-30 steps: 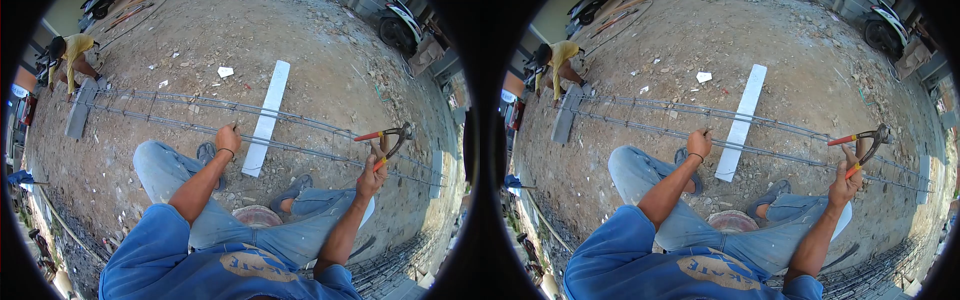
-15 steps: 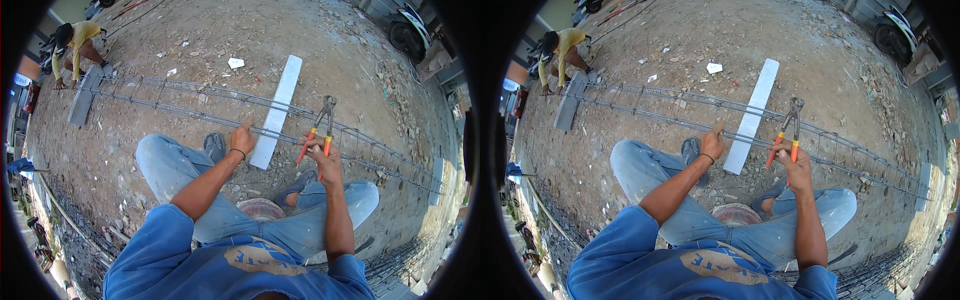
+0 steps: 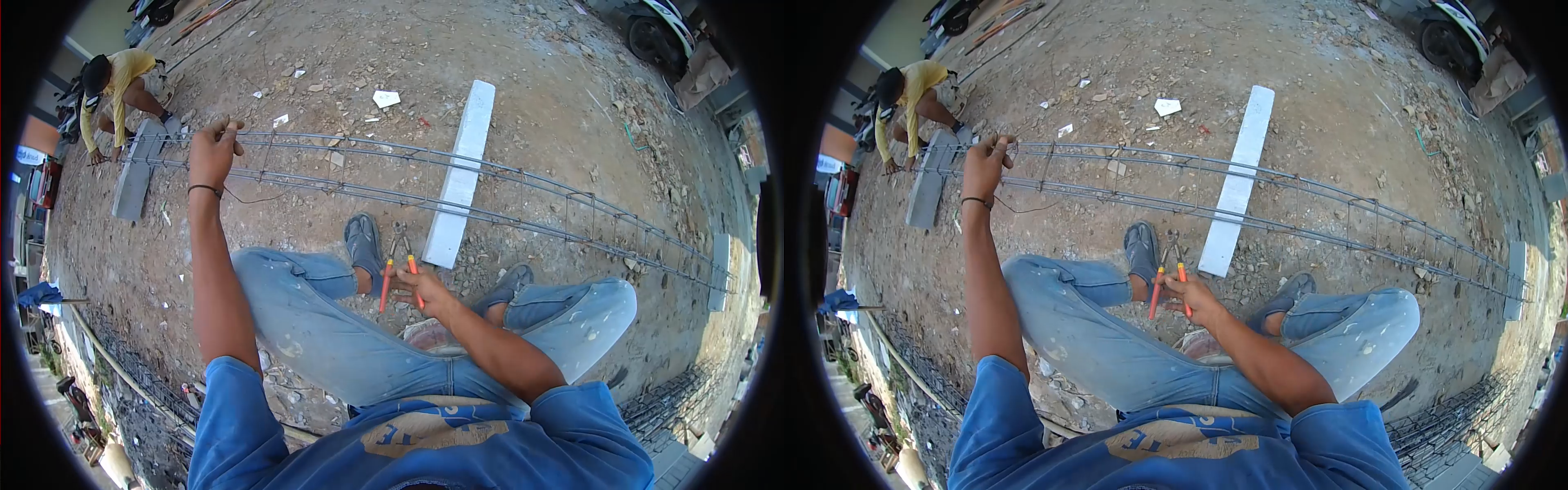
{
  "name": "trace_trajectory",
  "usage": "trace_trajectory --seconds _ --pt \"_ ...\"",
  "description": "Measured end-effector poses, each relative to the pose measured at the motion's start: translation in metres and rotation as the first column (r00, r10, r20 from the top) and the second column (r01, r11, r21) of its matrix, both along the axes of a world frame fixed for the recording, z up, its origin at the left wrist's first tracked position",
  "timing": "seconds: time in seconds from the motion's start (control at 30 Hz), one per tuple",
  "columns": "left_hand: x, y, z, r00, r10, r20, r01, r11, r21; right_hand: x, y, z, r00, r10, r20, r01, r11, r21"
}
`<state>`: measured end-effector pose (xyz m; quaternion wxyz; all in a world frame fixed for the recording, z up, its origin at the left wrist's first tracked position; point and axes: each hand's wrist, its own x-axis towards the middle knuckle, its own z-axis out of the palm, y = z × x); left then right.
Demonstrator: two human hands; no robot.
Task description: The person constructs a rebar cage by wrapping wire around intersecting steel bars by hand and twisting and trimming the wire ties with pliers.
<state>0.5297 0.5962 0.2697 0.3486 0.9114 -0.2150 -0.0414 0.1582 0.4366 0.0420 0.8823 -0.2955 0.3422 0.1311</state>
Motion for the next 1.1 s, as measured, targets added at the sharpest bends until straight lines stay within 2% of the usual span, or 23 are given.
trace_trajectory --seconds 0.03,0.1,0.13,0.23,0.37,0.43,0.53,0.6,0.77,0.83,0.87,0.93,1.07,1.1 --pt "0.01 0.001 -0.009 0.989 0.107 0.098 -0.091 0.984 -0.15 0.012 0.012 -0.011 1.0 -0.003 0.007 0.003 1.0 -0.003" --pt "0.005 0.0 -0.031 0.995 0.076 0.064 -0.069 0.992 -0.107 0.024 0.039 -0.037 0.989 -0.148 0.023 0.148 0.989 0.016" --pt "-0.004 -0.004 -0.035 0.998 0.054 0.025 -0.052 0.996 -0.067 0.028 0.045 -0.053 0.987 -0.16 0.018 0.159 0.987 0.026" --pt "-0.02 -0.012 -0.028 1.0 -0.024 0.007 0.024 0.996 -0.082 0.042 0.051 -0.083 0.977 -0.17 0.132 0.201 0.938 -0.281" --pt "-0.028 -0.008 -0.007 0.997 -0.054 -0.056 0.045 0.988 -0.146 0.068 0.064 -0.087 0.951 -0.289 0.109 0.308 0.89 -0.336" --pt "-0.034 -0.002 0.003 0.997 -0.066 -0.041 0.058 0.984 -0.169 0.076 0.077 -0.105 0.906 -0.387 0.172 0.424 0.83 -0.364" --pt "-0.039 0.0 0.01 0.995 -0.095 -0.018 0.089 0.975 -0.202 0.081 0.083 -0.106 0.862 -0.466 0.201 0.507 0.788 -0.35" --pt "-0.046 0.0 0.022 0.998 -0.048 -0.047 0.039 0.984 -0.177 0.079 0.082 -0.105 0.874 -0.453 0.178 0.485 0.776 -0.403" --pt "-0.051 -0.005 0.025 0.992 -0.107 -0.064 0.093 0.978 -0.189 0.087 0.088 -0.117 0.887 -0.444 0.128 0.439 0.721 -0.536" --pt "-0.047 -0.004 0.021 0.988 -0.143 -0.053 0.13 0.973 -0.19 0.092 0.092 -0.128 0.909 -0.377 0.177 0.365 0.518 -0.774" --pt "-0.047 -0.004 0.019 0.988 -0.147 -0.053 0.135 0.973 -0.185 0.091 0.095 -0.133 0.907 -0.382 0.176 0.368 0.52 -0.77" --pt "-0.046 -0.006 0.018 0.986 -0.158 -0.045 0.148 0.973 -0.176 0.092 0.096 -0.128 0.906 -0.371 0.205 0.364 0.432 -0.825" --pt "-0.044 -0.008 0.015 0.985 -0.167 -0.031 0.159 0.97 -0.182 0.091 0.092 -0.124 0.915 -0.365 0.17 0.331 0.441 -0.834" --pt "-0.046 -0.01 0.017 0.986 -0.16 -0.043 0.151 0.974 -0.168 0.088 0.089 -0.12 0.929 -0.334 0.159 0.291 0.394 -0.872"
